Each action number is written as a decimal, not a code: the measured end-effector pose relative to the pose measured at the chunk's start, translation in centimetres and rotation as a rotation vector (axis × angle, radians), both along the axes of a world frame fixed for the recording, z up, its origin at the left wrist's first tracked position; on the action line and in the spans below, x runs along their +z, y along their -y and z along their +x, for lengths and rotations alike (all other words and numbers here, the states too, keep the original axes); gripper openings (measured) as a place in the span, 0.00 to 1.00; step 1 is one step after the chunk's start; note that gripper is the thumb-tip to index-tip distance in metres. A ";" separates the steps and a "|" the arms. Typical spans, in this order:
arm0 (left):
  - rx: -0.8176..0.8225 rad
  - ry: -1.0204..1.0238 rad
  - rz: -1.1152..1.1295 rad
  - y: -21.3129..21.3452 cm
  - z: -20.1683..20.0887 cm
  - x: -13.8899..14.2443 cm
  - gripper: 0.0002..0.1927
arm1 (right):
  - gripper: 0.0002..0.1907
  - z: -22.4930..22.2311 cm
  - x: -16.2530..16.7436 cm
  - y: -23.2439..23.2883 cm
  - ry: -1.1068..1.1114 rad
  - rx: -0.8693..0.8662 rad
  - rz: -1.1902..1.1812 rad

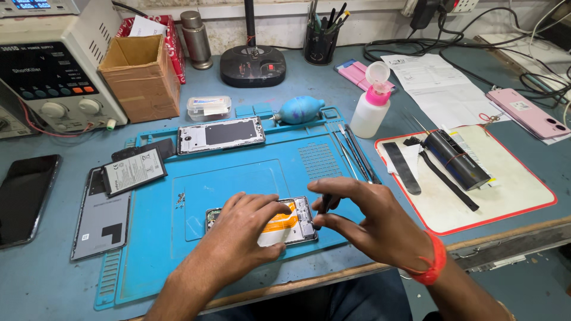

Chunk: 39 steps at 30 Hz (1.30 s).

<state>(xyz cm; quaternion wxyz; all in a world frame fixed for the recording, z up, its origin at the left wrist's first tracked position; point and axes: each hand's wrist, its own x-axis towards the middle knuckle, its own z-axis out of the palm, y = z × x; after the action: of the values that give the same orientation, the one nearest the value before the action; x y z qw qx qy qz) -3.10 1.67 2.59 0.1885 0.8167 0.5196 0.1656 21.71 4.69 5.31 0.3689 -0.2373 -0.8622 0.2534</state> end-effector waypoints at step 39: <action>-0.018 0.009 -0.001 0.0 0.0 0.2 0.32 | 0.31 0.2 0.2 -0.1 0.057 -0.066 -0.081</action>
<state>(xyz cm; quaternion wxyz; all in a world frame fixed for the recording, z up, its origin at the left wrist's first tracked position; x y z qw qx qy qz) -3.08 1.67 2.77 0.1926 0.8206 0.5114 0.1675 21.90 4.83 5.55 0.3422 -0.2873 -0.8533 0.2688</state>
